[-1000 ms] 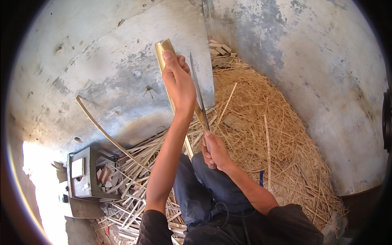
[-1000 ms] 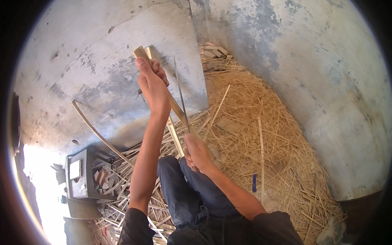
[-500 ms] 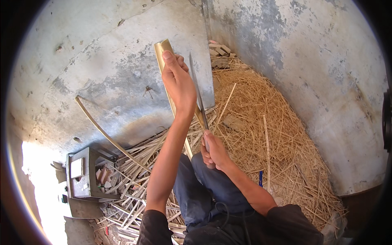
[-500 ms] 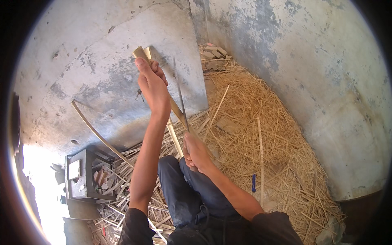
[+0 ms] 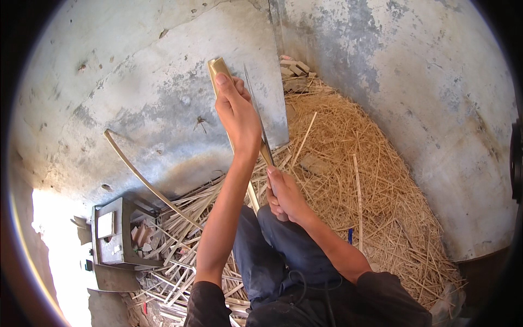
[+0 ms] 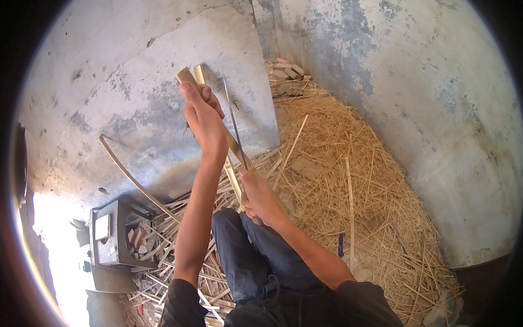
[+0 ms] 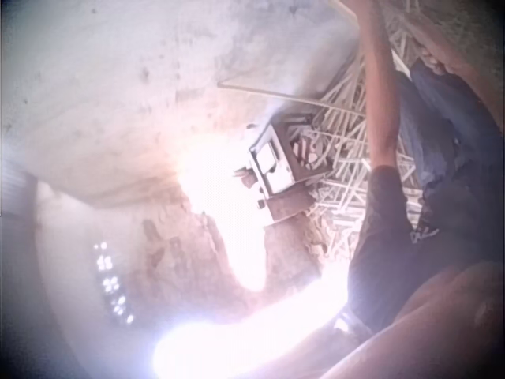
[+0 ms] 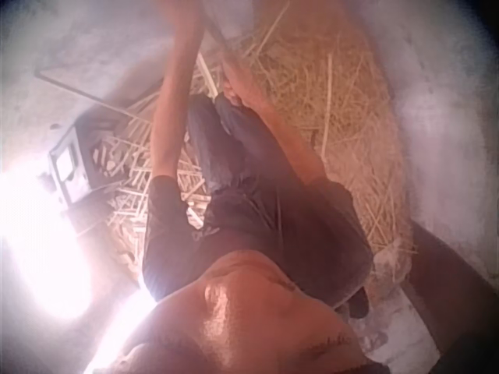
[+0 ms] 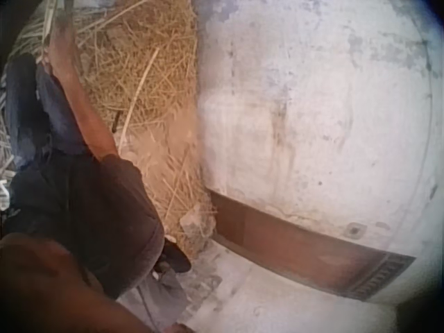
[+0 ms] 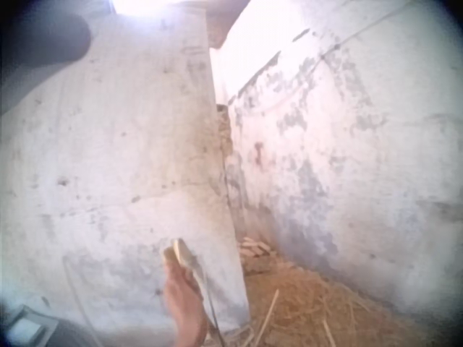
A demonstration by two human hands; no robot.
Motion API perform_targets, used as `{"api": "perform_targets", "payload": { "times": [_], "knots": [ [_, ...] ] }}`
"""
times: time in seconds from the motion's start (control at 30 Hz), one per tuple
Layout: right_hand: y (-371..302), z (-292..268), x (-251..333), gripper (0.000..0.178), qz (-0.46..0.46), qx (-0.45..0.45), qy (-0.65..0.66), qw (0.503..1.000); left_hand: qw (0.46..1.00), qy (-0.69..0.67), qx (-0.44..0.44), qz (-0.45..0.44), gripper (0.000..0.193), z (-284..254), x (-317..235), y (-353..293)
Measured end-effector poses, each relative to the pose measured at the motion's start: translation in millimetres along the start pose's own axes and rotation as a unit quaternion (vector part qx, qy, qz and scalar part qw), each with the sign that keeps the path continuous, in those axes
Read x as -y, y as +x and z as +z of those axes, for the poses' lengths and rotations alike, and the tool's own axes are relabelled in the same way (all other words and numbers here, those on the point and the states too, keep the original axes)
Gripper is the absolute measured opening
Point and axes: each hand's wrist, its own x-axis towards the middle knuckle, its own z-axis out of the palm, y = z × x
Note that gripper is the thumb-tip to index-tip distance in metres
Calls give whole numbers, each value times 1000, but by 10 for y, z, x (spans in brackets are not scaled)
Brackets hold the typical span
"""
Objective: The person sits on the floor and uses a knife to split long bamboo strips into thinner slats. They hold the bamboo against their leg and use a blue-handled knife to carefully shave and separate the material, occasionally switching to a larger blade to split the strips further.
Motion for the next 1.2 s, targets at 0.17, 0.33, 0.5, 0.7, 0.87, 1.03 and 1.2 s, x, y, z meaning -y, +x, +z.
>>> {"api": "perform_targets", "payload": {
  "times": [0.17, 0.33, 0.5, 0.7, 0.87, 1.03, 1.2],
  "knots": [
    [-65, -528, -784, 49, 126, -30, 38, 991, 1000, -4, 14, 13, 73, -94, 101, 107],
    [-95, -726, -1049, 51, 180, -79, 67, 978, 1000, -3, 14, 2, 75, -90, 84, 55],
    [-94, -261, -437, 51, 80, -39, 63, 994, 1000, -3, 2, 9, 78, 17, 82, 60],
    [-11, -262, -577, 53, 66, -30, 47, 996, 1000, 10, -1, 24, 76, 32, 75, 44],
    [9, -509, -935, 54, 167, -69, 102, 978, 1000, 15, -20, 16, 74, -105, 107, 165],
    [-41, -181, -393, 50, 93, -19, 94, 991, 999, 27, -18, 33, 69, -35, 105, 116],
    [-14, -178, -504, 47, 26, 7, 61, 998, 999, 20, -18, 28, 71, 7, 121, 92]
  ]
}}
